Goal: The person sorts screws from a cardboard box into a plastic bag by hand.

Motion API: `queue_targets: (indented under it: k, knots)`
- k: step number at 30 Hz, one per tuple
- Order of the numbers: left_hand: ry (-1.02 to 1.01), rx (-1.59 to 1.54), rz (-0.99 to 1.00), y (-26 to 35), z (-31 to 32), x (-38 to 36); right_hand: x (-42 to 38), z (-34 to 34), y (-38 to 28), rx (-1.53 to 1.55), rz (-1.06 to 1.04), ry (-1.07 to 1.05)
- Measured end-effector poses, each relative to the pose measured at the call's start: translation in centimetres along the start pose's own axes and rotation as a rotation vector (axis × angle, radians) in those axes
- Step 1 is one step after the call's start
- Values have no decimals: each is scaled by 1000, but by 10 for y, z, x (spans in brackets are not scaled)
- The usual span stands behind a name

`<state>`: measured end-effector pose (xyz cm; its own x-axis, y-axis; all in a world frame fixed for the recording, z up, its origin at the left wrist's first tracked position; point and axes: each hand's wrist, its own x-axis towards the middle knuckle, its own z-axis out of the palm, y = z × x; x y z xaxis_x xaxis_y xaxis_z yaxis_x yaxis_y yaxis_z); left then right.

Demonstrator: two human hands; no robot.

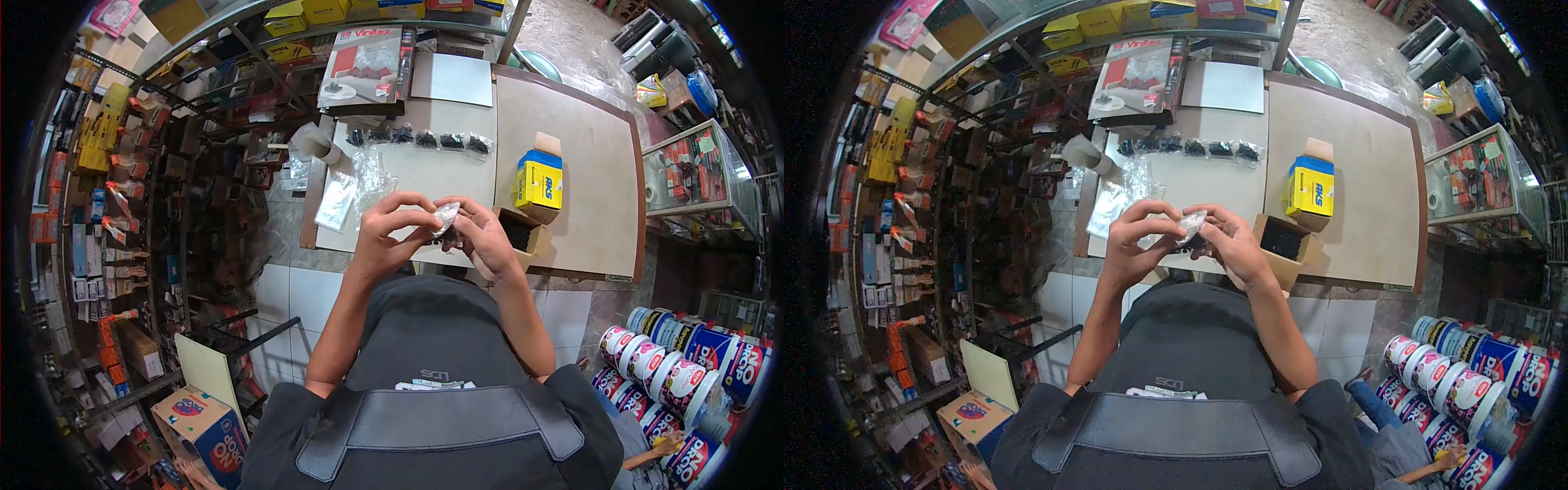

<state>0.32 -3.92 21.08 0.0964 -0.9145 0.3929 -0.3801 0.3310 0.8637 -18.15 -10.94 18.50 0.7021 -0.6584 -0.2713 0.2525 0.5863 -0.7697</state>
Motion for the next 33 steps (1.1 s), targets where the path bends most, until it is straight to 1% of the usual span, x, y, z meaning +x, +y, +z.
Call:
queue_targets:
  k: [2,6,8,12,14,15,16,17,19,21,22,23,24,26,27,29,30,31,33]
  knots:
    - [-33,-53,-65,3,-1,-1,1,-4,1,7,-1,5]
    - [-74,-40,-35,0,-3,-2,1,-7,-1,13,28,32]
    - [-147,-90,-60,1,-4,0,1,-7,-1,7,33,32]
    - [-206,-138,-84,-5,-7,0,1,-8,-2,128,59,18]
    - [-224,-191,-148,-9,-8,0,-2,-5,-8,179,73,1]
    - [-224,-191,-148,-9,-8,0,-4,0,-15,244,59,-18]
    - [-171,-285,-237,-9,-8,0,-5,3,-17,310,45,-37]
    - [-116,-378,-326,-9,-8,-1,-6,4,-15,310,46,-37]
    - [-116,-421,-341,-16,-10,-2,-8,3,-10,42,-69,-67]
    - [-125,-501,-365,-21,-11,-4,-7,0,-6,-8,-81,-92]
    - [-125,-500,-365,-22,-11,-4,-6,-2,-2,-100,-118,-61]
    - [-123,-602,-408,-23,-10,-4,-5,-3,0,-192,-156,-29]
    - [-120,-705,-452,-23,-10,-5,-4,-4,3,-193,-156,-30]
    - [-91,-752,-472,-23,-6,-7,-2,-4,5,-293,-201,7]
    - [-61,-800,-492,-21,-3,-7,-1,-2,6,-294,-201,8]
    - [-44,-816,-530,-10,1,-6,1,3,7,-255,-378,43]
    - [-26,-832,-570,-5,1,-5,1,4,6,-255,-377,41]
    - [-25,-833,-569,-8,2,-6,0,5,3,-233,-353,41]
    - [-30,-539,-395,-17,4,-10,0,4,3,-212,-329,41]
